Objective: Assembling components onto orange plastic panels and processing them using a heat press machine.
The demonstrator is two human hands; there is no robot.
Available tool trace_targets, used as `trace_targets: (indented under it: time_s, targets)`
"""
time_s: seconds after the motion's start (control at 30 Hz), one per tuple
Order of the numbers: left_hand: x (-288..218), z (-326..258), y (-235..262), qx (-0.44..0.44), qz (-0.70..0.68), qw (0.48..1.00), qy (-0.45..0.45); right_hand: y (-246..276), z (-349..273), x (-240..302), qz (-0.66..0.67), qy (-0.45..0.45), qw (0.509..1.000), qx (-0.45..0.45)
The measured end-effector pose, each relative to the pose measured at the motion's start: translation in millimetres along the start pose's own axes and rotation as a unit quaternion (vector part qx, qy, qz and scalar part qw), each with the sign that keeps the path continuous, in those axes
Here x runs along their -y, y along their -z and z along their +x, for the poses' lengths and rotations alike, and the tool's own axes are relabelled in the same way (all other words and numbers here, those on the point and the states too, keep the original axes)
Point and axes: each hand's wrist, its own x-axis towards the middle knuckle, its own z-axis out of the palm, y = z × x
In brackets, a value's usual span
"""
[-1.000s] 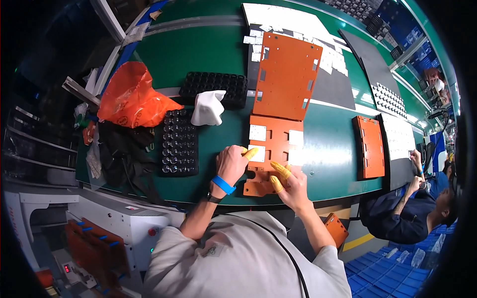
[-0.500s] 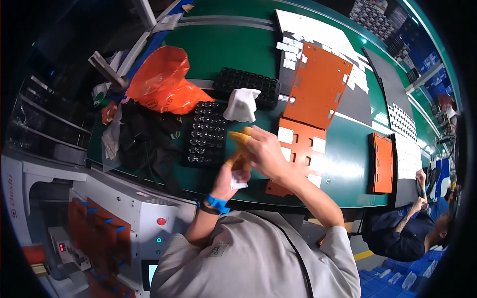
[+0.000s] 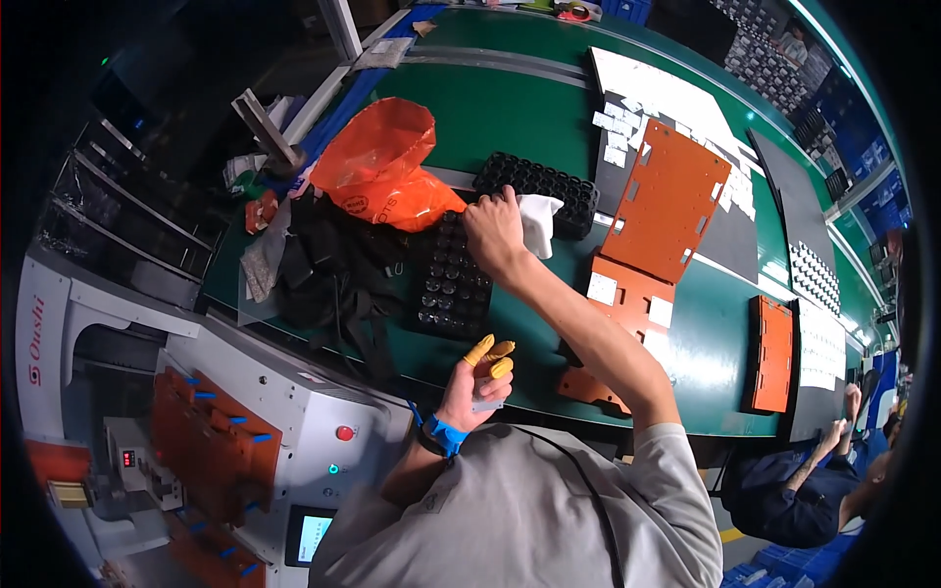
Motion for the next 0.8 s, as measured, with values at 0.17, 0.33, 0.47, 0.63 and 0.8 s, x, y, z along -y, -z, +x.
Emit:
trace_targets:
  time_s: [0.17, 0.33, 0.47, 0.63, 0.8]
  targets:
    - [-2, 2, -4, -0.006, 0.032, 0.999, -0.01, 9, -4, -7, -0.004, -0.02, 0.999, -0.044]
    - [-9, 7, -18, 0.033, 0.016, 0.999, -0.011, 91, -72, -5, 0.269, 0.035, 0.943, -0.191]
    - [-11, 17, -28, 0.03, -0.081, 0.996, -0.017, 118, -138, -14, 0.436, 0.068, 0.89, -0.112]
    - [-4, 12, -61, -0.001, 0.038, 0.992, -0.118, 111, -187, -17, 0.472, -0.041, 0.88, 0.022]
    - [12, 21, -71, 0.022, 0.095, 0.971, -0.216, 73, -209, -14, 0.62, -0.149, 0.768, 0.064]
